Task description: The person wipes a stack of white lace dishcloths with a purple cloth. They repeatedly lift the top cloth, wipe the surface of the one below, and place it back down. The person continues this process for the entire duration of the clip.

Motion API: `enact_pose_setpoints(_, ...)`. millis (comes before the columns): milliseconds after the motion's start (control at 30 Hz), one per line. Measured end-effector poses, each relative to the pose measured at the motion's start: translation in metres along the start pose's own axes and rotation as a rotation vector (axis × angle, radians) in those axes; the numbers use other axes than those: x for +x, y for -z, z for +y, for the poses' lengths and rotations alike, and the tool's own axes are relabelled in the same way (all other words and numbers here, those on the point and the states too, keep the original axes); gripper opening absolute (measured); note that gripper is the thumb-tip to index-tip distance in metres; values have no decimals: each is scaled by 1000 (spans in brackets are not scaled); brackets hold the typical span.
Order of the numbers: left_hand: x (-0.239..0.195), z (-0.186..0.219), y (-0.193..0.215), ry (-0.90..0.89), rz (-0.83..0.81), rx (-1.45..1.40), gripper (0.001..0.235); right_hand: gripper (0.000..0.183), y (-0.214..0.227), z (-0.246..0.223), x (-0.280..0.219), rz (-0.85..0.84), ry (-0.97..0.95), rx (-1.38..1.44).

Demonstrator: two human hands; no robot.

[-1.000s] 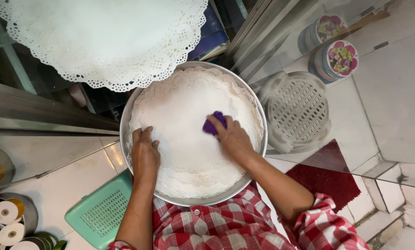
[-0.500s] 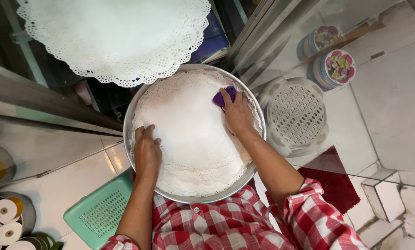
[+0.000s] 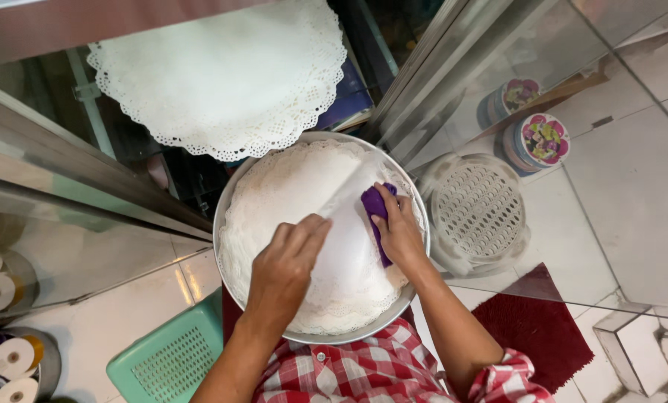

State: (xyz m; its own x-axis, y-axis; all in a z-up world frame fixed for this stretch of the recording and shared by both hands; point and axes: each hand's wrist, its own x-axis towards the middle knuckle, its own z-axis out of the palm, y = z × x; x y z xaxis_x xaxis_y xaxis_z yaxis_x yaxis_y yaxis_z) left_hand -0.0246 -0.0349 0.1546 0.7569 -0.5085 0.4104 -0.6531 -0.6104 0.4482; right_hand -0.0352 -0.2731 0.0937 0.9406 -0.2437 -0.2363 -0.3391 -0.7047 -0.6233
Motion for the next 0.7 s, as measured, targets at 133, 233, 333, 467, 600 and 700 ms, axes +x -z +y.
enact_pose_setpoints(133,28,19,25,-78,71,-27,69,61,10,3,-2,0,-31,46)
enact_pose_setpoints(233,48,16,36,-49,103,-182,63,63,29,-13,-2,52,-22,76)
enact_pose_setpoints(333,68,3,45,59,239,-376,44,55,51,-36,1,185,151,132)
enact_pose_setpoints(467,92,-19,66,202,352,-543,42,60,69,-59,23,307,329,56)
enact_pose_setpoints(600,112,-41,77,293,533,-623,44,62,80,-87,45,423,493,34)
enact_pose_setpoints(700,117,-66,74,390,687,-725,46,63,82,-101,53,453,528,45)
